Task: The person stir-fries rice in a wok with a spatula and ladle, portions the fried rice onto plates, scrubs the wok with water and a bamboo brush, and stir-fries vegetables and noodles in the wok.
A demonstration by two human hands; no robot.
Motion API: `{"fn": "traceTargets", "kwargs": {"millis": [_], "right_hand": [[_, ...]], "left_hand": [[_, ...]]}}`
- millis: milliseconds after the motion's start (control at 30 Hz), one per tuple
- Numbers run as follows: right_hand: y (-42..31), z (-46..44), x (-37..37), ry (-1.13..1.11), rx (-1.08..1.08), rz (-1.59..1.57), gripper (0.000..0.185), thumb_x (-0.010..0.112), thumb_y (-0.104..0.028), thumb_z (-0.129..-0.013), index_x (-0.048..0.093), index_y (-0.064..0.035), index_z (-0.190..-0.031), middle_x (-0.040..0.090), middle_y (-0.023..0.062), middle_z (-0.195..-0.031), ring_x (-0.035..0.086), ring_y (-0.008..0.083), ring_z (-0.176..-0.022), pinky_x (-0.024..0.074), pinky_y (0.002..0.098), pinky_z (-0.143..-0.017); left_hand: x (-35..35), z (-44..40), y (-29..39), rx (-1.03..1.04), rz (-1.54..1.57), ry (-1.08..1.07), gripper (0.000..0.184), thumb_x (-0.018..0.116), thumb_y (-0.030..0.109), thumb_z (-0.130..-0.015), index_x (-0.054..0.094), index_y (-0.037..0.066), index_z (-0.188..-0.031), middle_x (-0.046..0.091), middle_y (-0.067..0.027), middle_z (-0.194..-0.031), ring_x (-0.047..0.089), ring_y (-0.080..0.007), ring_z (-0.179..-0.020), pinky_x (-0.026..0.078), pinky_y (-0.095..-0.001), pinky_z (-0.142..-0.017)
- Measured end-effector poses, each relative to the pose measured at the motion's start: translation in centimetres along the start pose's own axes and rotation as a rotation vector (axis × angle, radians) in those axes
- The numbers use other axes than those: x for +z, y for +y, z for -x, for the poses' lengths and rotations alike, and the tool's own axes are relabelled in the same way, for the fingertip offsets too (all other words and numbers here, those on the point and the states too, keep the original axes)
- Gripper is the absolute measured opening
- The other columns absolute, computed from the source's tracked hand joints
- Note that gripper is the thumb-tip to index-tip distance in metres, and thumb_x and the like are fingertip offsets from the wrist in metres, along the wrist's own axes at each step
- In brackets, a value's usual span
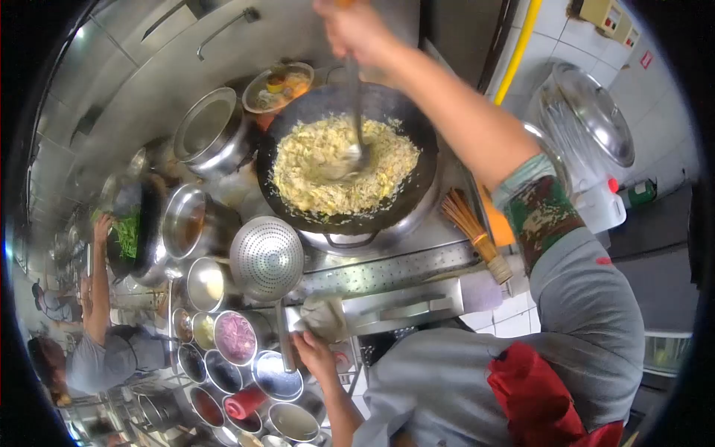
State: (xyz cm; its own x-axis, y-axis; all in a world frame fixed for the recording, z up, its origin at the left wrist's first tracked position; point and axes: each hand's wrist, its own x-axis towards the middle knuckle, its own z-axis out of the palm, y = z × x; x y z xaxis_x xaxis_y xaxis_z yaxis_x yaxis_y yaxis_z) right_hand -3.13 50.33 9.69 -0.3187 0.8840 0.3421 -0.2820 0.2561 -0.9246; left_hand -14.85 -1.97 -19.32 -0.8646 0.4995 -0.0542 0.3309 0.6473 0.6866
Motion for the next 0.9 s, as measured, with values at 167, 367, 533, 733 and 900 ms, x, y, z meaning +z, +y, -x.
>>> {"fn": "traceTargets", "kwargs": {"millis": [167, 367, 533, 733, 900], "right_hand": [[-3.4, 8.4, -1.6, 0.129, -0.086, 0.277, 0.032, 0.057, -0.026, -0.099, 0.043, -0.0119, -0.074, 0.037, -0.0036, -0.056, 0.034, 0.0107, -0.043, 0.0317, 0.0287, -0.041], [5.5, 23.7, -6.8, 0.052, -0.277, 0.112, 0.025, 0.063, -0.025, -0.097, 0.055, -0.0051, -0.083, 0.06, 0.007, -0.079, 0.062, 0.0138, -0.075, 0.0543, 0.0329, -0.074], [-1.5, 33.9, -10.1, -0.21, 0.497, -0.08, 0.066, 0.068, -0.028, -0.092, 0.04, -0.0027, -0.146, 0.055, 0.013, -0.13, 0.062, 0.0237, -0.11, 0.0552, 0.0353, -0.087], [2.5, 33.3, -6.5, -0.117, 1.168, -0.721, 0.041, 0.06, -0.025, -0.096, 0.057, 0.0001, -0.128, 0.062, 0.0066, -0.092, 0.06, 0.0124, -0.064, 0.0466, 0.0254, -0.045], [-3.4, 29.6, -6.6, -0.329, 0.971, 0.302, 0.036, 0.059, -0.017, -0.096, 0.055, -0.004, -0.129, 0.056, 0.0038, -0.075, 0.053, 0.0065, -0.055, 0.0378, 0.0244, -0.039]], "left_hand": [[-0.2, -1.6, -1.3, -0.076, 0.34, -0.171, 0.037, 0.071, 0.023, -0.089, 0.05, 0.0, -0.109, 0.06, -0.017, -0.106, 0.056, -0.0243, -0.099, 0.045, -0.0358, -0.089], [1.3, -2.1, 0.7, 0.002, 0.179, -0.297, 0.082, 0.082, 0.026, -0.077, 0.036, -0.005, -0.137, 0.054, -0.028, -0.128, 0.055, -0.0359, -0.119, 0.042, -0.0421, -0.1], [-0.5, -3.6, 1.7, -0.444, 0.941, -0.476, 0.068, 0.074, 0.025, -0.085, 0.042, 0.001, -0.14, 0.059, -0.0224, -0.126, 0.058, -0.0336, -0.118, 0.045, -0.0435, -0.101], [2.3, -6.5, 7.2, -0.487, 1.627, -0.934, 0.047, 0.061, 0.036, -0.094, 0.051, 0.009, -0.132, 0.062, -0.0123, -0.124, 0.061, -0.0302, -0.113, 0.049, -0.0491, -0.098], [6.1, -8.2, 14.5, -0.521, 1.407, -1.058, 0.064, 0.034, 0.072, -0.094, 0.059, 0.014, -0.094, 0.065, -0.0057, -0.082, 0.064, -0.019, -0.076, 0.05, -0.0336, -0.068]]}}
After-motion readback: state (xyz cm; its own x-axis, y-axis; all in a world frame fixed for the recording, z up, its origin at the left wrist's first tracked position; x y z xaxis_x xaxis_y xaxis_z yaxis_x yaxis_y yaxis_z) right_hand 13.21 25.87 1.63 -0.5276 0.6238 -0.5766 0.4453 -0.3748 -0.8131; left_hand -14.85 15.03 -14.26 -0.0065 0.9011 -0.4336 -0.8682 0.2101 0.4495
